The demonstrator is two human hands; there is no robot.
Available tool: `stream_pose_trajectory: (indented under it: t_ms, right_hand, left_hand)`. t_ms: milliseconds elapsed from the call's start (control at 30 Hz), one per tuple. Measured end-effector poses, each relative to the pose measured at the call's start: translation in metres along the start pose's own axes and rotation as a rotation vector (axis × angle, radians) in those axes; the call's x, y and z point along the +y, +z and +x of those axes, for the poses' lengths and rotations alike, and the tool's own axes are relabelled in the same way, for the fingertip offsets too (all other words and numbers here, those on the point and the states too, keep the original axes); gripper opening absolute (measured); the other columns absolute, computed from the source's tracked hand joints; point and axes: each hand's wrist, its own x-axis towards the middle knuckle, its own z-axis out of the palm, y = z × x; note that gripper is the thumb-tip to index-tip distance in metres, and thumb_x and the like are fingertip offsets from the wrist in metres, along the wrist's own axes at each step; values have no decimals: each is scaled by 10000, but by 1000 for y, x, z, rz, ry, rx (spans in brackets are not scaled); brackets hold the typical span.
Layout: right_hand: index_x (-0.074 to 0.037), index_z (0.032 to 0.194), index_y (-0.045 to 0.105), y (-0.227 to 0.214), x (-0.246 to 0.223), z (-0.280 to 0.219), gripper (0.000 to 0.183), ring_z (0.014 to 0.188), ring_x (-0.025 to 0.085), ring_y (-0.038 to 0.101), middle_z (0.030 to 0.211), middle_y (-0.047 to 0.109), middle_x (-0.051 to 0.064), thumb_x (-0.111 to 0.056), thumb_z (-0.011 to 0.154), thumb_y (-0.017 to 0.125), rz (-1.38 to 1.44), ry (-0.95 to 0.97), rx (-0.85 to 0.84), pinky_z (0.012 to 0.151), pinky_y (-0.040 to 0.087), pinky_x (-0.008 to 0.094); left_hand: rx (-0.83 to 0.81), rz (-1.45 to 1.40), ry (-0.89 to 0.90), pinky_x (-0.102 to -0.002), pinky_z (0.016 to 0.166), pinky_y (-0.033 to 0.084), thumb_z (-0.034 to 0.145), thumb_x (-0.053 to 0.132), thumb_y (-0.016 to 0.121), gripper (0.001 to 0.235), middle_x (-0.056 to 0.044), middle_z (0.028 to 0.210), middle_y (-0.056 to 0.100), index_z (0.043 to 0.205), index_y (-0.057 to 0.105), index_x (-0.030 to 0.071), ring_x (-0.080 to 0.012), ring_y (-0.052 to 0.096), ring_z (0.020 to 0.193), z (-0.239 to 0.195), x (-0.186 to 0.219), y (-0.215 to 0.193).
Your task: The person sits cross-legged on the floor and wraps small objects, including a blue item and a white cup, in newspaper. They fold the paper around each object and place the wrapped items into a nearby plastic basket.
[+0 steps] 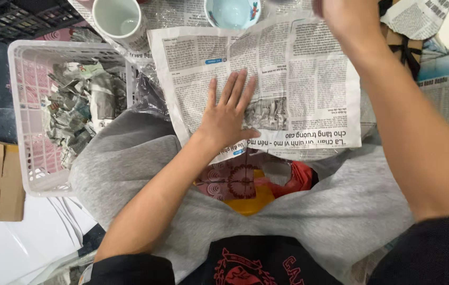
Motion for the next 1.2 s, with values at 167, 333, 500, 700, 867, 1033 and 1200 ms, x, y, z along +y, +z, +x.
stream_pose_trajectory:
  t_ms: [167,333,500,700,867,1033,1200]
  right_hand:
    - [-69,881,669,0,-8,-77,313,675,108,619,777,668,54,-320,1067,648,40,295,-116,621,507,258]
    - [-59,827,672,27,-11,-126,353,623,140,613,722,680,55,-365,1000,638,23,482,-272,581,498,299]
    - [-36,815,677,43,-6,-135,370,689,91,704,717,696,68,-363,986,655,-22,397,-272,603,502,290]
    - [-51,838,696,45,-3,-127,372,633,137,650,703,698,73,-394,979,669,-41,410,-278,595,489,302]
    - [-35,999,667,45,-7,-125,378,652,151,659,753,712,67,-412,974,688,-45,391,-293,585,493,307]
    - [-69,1297,562,40,-14,-124,541,812,178,698,935,743,126,-501,985,652,-143,422,-332,745,520,364]
    - [-109,1456,506,9,8,-114,690,975,284,702,1216,700,139,-554,958,679,-371,464,-145,952,537,501]
  left_hand:
    - [154,-235,32,-627,1242,45,619,767,793,1503,-221,1667,85,1560,-130,44,-361,101,1562,-7,1,-7]
    - [225,-377,31,-595,1180,78,631,563,936,1501,-295,1645,93,1582,-112,61,-434,97,1519,-27,-6,-28]
    - [449,-219,-328,-592,1197,271,771,489,960,1390,-412,1574,210,1599,-46,6,-533,273,1464,-72,-40,-44]
    - [369,-473,-565,-506,949,503,843,356,928,1296,-381,1249,565,1538,-52,-128,-510,602,1120,-78,-58,-47]
    - [518,-705,-472,-367,791,589,897,119,760,1000,-153,913,737,1576,68,-128,-289,755,836,-69,-59,-45]
    - [648,-945,-293,-296,774,586,897,34,723,809,-70,897,735,1566,277,-58,-166,741,853,-65,-55,-53]
    - [626,-1254,-109,-297,813,585,893,-11,697,711,-30,912,681,1550,426,-26,-148,703,889,-54,-41,-56]
